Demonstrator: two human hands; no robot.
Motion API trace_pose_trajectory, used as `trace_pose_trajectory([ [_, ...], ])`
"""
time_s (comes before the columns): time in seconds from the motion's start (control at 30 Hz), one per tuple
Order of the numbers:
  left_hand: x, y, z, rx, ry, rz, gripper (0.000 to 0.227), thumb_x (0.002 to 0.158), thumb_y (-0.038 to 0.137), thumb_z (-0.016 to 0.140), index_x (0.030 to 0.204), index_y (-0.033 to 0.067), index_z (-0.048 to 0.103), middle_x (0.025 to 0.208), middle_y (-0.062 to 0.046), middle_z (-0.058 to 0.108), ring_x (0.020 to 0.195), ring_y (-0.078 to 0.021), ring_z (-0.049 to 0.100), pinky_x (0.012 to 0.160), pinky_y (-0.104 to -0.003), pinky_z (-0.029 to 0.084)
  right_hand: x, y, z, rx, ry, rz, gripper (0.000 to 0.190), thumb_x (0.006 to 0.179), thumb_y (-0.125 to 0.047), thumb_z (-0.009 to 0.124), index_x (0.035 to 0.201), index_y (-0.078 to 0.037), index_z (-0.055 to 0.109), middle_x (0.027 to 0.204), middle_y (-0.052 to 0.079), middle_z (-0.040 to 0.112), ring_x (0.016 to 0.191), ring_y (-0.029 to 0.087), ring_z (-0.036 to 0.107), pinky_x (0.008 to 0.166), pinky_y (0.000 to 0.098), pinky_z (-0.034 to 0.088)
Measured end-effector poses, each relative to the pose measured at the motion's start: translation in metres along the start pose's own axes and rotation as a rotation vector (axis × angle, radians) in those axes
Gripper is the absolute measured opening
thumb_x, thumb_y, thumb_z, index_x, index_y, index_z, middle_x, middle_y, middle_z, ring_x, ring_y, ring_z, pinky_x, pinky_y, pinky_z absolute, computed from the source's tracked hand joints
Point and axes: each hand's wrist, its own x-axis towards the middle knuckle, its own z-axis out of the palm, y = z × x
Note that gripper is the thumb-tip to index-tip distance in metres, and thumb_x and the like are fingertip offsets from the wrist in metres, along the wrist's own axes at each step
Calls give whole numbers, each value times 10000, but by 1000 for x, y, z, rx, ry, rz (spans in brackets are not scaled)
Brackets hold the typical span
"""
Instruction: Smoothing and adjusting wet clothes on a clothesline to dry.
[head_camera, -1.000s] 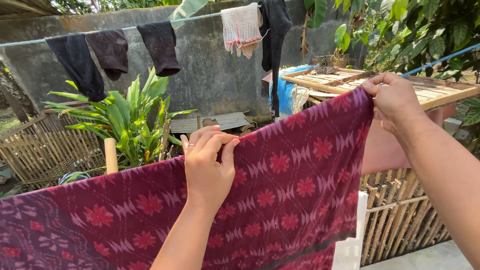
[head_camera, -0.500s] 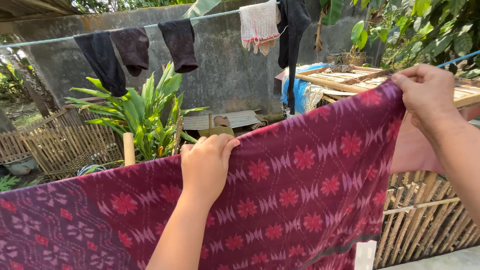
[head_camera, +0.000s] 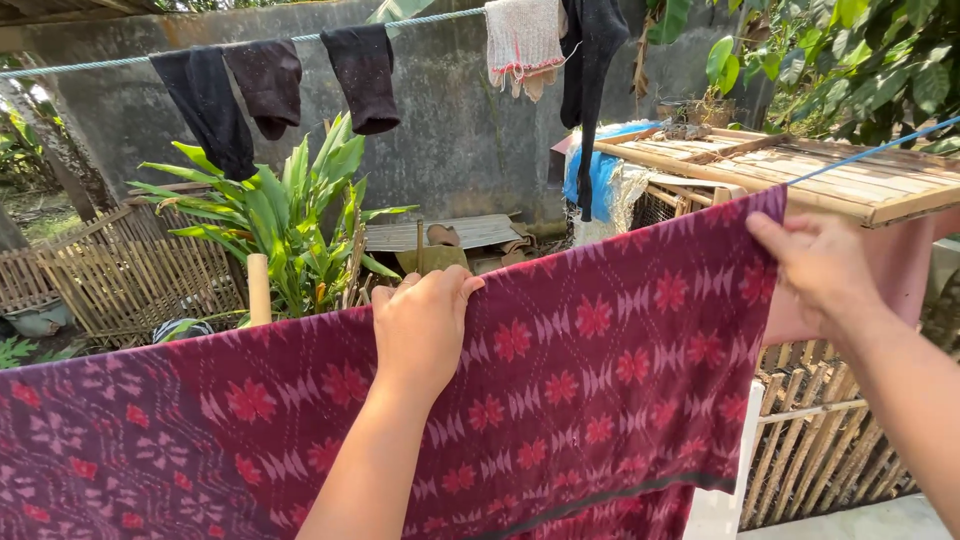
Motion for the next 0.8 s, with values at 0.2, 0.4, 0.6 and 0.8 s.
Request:
trace_pose_trajectory([
  [0.2, 3, -8, 12, 51, -8, 16, 258, 1015, 348, 585, 922, 140, 705, 777, -16, 698, 797, -266, 643, 774, -466, 408, -118, 63, -17, -440, -174, 689, 503, 944, -342, 714, 1330, -24, 667, 1281, 30, 700, 1251, 180, 557, 1152, 462, 357],
  [0.4, 3, -13, 19, 61, -60, 20, 225, 1019, 339, 582, 956, 163, 707, 810, -10, 700, 802, -262, 631, 765, -443, 395, -159, 150, -100, -334, -434, 907, 428, 900, -324, 762, 1212, -34, 719, 1147, 84, 798, 1047, 205, 677, 945, 421, 509],
  [0.6, 2, -9, 13, 123, -16, 37, 231, 1021, 345, 599, 952, 151, 702, 789, -9, 683, 808, -254, 632, 786, -432, 394, -213, 172, -85, -180, -439, 838, 360, 860, -300, 772, 1118, -50, 747, 1011, 23, 852, 910, 109, 753, 862, 279, 570],
  [0.8, -10, -1, 14, 128, 158, 141, 207, 1035, 270, 606, 1158, 149, 721, 980, -45, 715, 1037, -279, 644, 1046, -486, 423, -245, 261, -135, -682, -515, 755, 388, 911, -344, 831, 997, 27, 759, 728, 120, 717, 694, 171, 519, 653, 329, 447],
])
